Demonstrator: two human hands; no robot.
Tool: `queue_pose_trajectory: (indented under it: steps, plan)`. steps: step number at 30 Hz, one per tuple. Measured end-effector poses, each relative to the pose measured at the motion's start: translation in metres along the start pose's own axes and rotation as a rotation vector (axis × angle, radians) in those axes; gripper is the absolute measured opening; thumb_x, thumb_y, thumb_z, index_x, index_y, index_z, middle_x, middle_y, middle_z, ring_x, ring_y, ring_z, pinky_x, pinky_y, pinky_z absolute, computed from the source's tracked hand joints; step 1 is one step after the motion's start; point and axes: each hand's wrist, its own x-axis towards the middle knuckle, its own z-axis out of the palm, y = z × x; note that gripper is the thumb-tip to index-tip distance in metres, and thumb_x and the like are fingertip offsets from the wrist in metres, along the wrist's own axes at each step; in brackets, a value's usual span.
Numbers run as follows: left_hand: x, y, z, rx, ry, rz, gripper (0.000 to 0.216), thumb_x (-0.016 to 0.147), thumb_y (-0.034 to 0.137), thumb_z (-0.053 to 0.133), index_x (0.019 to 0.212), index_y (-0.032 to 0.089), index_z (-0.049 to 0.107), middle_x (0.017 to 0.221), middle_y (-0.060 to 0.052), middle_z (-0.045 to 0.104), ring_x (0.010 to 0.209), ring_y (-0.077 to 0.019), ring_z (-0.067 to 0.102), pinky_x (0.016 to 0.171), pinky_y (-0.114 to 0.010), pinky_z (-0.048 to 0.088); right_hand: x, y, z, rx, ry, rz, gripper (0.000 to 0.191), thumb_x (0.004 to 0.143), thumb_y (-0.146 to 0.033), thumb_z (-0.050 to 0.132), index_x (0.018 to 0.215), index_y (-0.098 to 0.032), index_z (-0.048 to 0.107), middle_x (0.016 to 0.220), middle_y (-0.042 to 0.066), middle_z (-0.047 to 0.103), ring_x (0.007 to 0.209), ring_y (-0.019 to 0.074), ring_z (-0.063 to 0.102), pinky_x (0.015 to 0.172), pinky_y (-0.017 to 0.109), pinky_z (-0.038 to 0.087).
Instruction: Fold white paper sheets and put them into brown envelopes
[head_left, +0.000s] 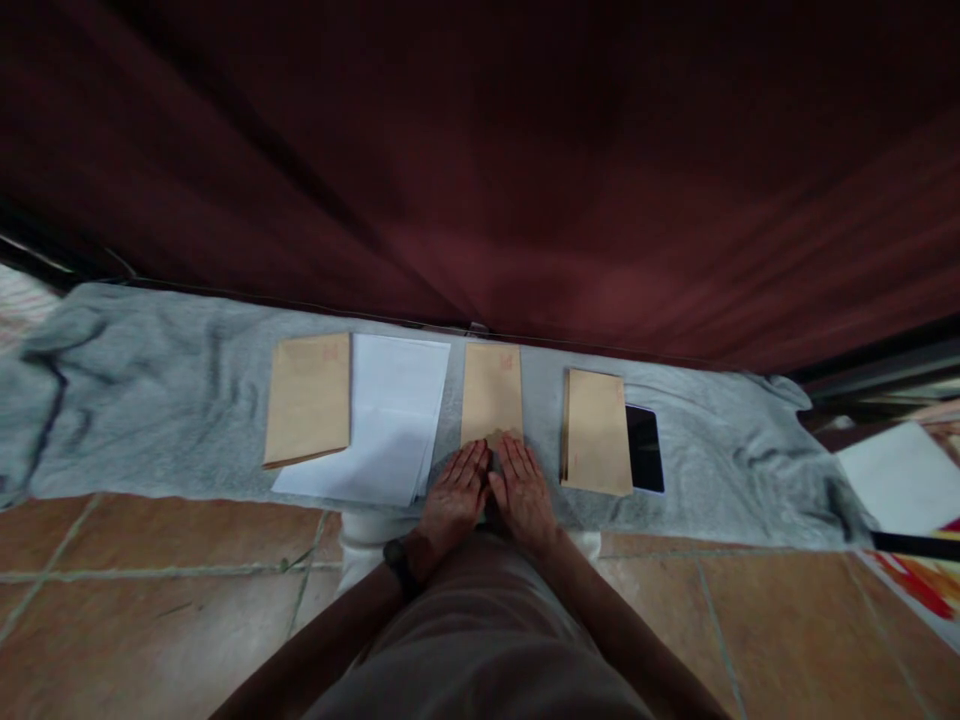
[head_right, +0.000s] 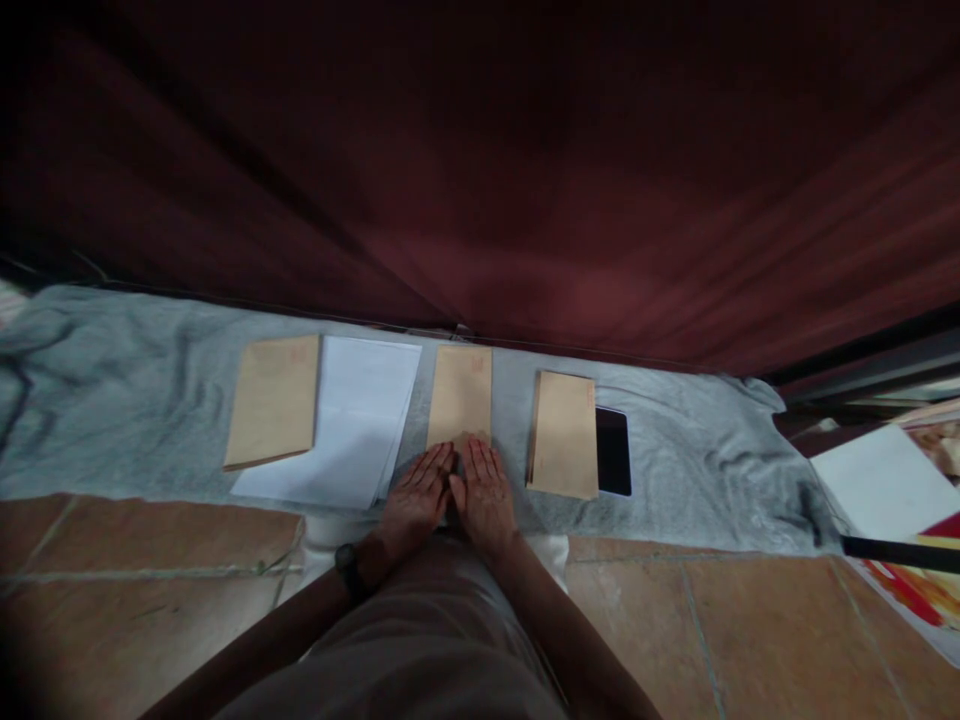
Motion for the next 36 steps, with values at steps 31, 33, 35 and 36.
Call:
queue_pose_trajectory:
  steps: [31,33,35,36]
  plan:
    - [0.008,0.002,-0.013,-0.063,-0.036,-0.040,0.053,0.101,0.026,0.049,0.153,0.014,0.049,0.158,-0.011,0.052,0.149,-0.0247,0.045,0.126,-0.044,0.034,0.150,0.065,0.008,-0.124,-0.075,-0.173,0.057,0.109,-0.038,0.035,0.161,-0.013,0.036,0.171,0.011,0.028,0.159,0.0276,0.024,0.131,0.054,0.012]
    - [0.008,0.003,-0.013,-0.068,-0.035,-0.045,0.053,0.101,0.026,0.049,0.153,0.015,0.048,0.158,-0.011,0.052,0.149,-0.0247,0.045,0.126,-0.044,0.035,0.156,0.058,0.007,-0.118,-0.109,-0.242,0.056,0.109,-0.036,0.037,0.161,-0.015,0.037,0.170,0.010,0.030,0.159,0.0269,0.025,0.131,0.054,0.013]
    - [0.007,0.003,-0.013,-0.072,-0.033,-0.051,0.054,0.101,0.026,0.050,0.154,0.015,0.048,0.157,-0.011,0.053,0.149,-0.0245,0.045,0.126,-0.044,0.035,0.162,0.050,0.008,-0.101,-0.143,-0.321,0.055,0.109,-0.035,0.038,0.161,-0.018,0.037,0.170,0.009,0.032,0.158,0.0253,0.028,0.131,0.053,0.013]
    - [0.007,0.003,-0.012,-0.074,-0.031,-0.052,0.054,0.101,0.026,0.051,0.154,0.015,0.048,0.157,-0.011,0.053,0.149,-0.0244,0.045,0.126,-0.044,0.034,0.164,0.046,0.009,-0.091,-0.156,-0.347,0.055,0.109,-0.034,0.039,0.161,-0.018,0.037,0.169,0.008,0.033,0.157,0.0246,0.030,0.132,0.052,0.014]
